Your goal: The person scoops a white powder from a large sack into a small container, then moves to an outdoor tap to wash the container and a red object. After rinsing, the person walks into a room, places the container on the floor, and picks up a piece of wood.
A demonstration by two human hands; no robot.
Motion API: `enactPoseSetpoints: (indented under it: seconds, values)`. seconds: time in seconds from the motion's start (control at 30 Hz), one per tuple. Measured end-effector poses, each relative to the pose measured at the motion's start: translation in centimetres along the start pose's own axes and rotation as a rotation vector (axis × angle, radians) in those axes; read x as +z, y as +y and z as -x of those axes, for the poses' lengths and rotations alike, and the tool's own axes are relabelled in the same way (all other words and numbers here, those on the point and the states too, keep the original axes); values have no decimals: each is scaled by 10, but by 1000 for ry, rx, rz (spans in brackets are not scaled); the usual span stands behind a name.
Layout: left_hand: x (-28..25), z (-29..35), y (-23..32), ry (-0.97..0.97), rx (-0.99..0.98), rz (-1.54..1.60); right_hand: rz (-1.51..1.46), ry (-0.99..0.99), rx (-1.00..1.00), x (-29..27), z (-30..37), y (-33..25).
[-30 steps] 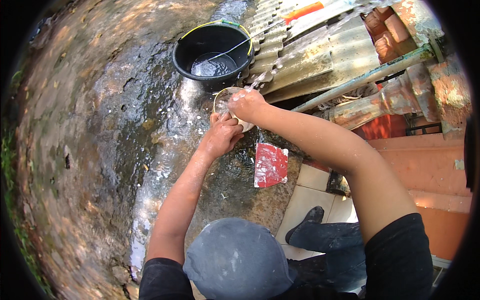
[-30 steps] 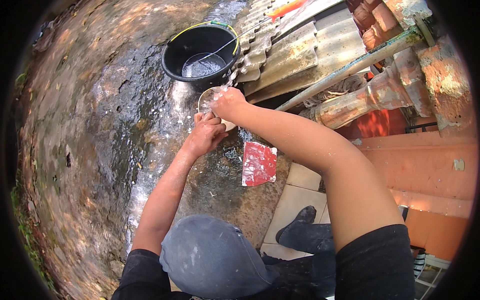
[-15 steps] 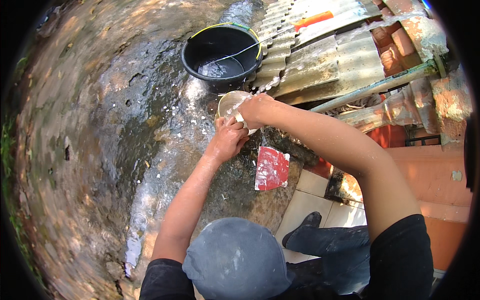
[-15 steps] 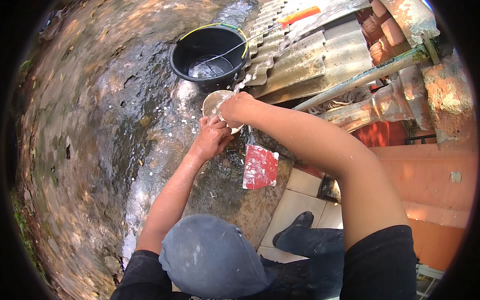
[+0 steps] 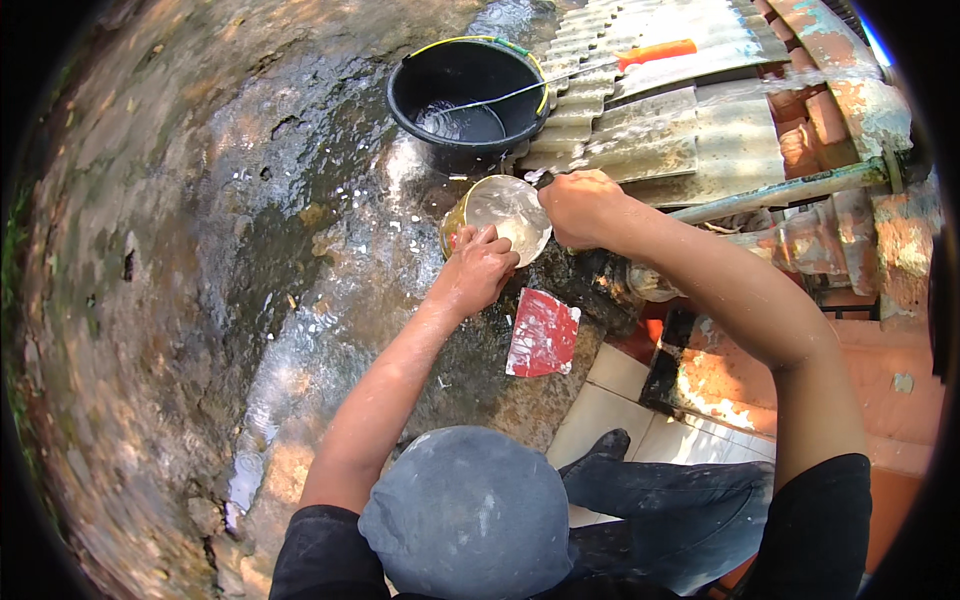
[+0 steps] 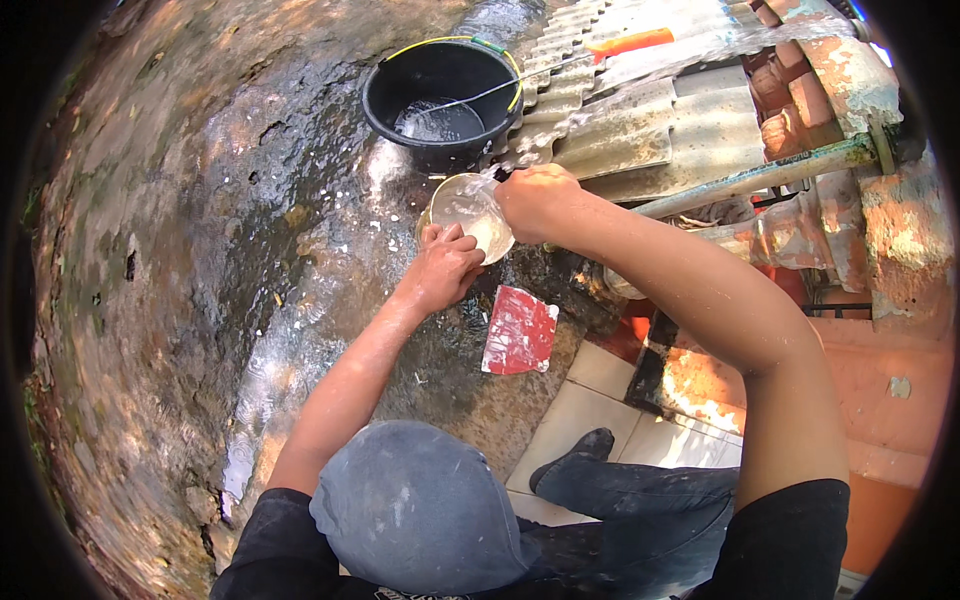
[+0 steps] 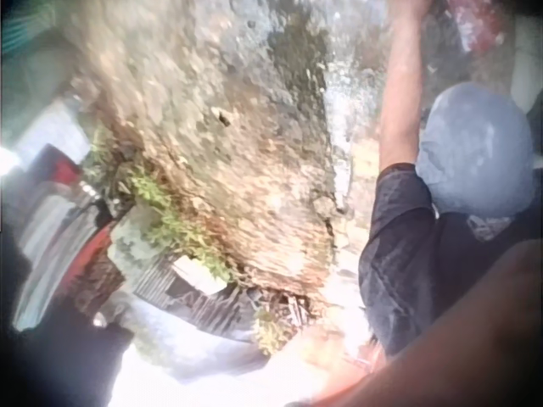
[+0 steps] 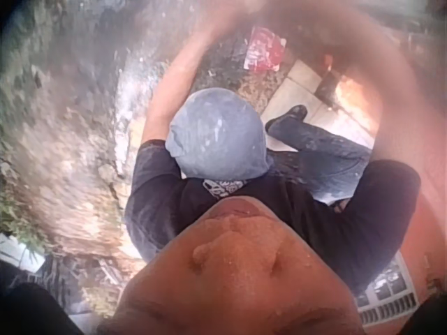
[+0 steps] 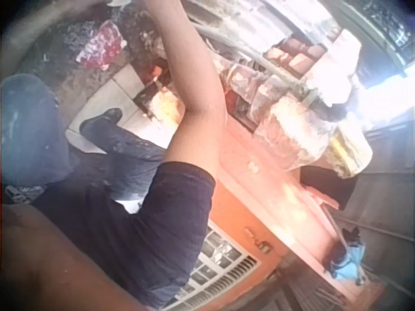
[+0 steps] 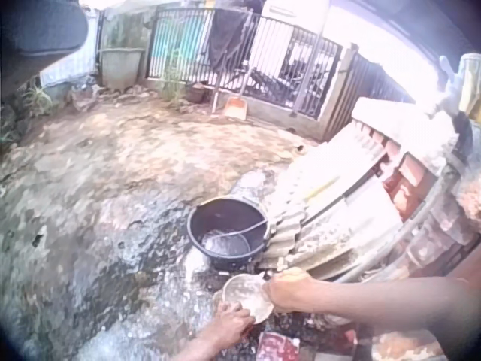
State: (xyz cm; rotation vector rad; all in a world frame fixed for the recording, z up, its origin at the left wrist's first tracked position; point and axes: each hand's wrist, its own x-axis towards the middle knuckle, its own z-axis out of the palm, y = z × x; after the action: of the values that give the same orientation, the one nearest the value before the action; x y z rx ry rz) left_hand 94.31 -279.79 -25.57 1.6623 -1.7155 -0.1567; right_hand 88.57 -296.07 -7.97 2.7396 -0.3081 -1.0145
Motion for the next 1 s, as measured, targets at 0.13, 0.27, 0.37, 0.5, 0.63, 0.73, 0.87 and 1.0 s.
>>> enactPoseSetpoints:
  seconds: [0.13, 0.27, 0.37, 0.5, 0.63, 0.73, 0.87, 1.0]
  values:
    - [1, -9, 5, -74, -51, -34, 24, 222, -8, 7, 10, 8]
    - [4, -19, 13, -155, 84, -104, 8, 264, -66, 14, 20, 17]
    - [4, -28, 16, -163, 85, -136, -8, 200, -28, 20, 28, 22]
    - [12, -30, 22, -177, 145, -143, -47, 279, -33, 48, 29, 29]
    - [7, -28, 15, -167, 85, -140, -186, 153, 100, 39, 33, 28]
    - [8, -27, 18, -210, 125, -148, -434, 64, 46, 40, 39, 22]
    - [5, -22, 5, -158, 66, -123, -308, 73, 145, 44, 33, 27]
    - [-3, -15, -4, -31, -58, 26, -654, 227, 71, 36, 41, 21]
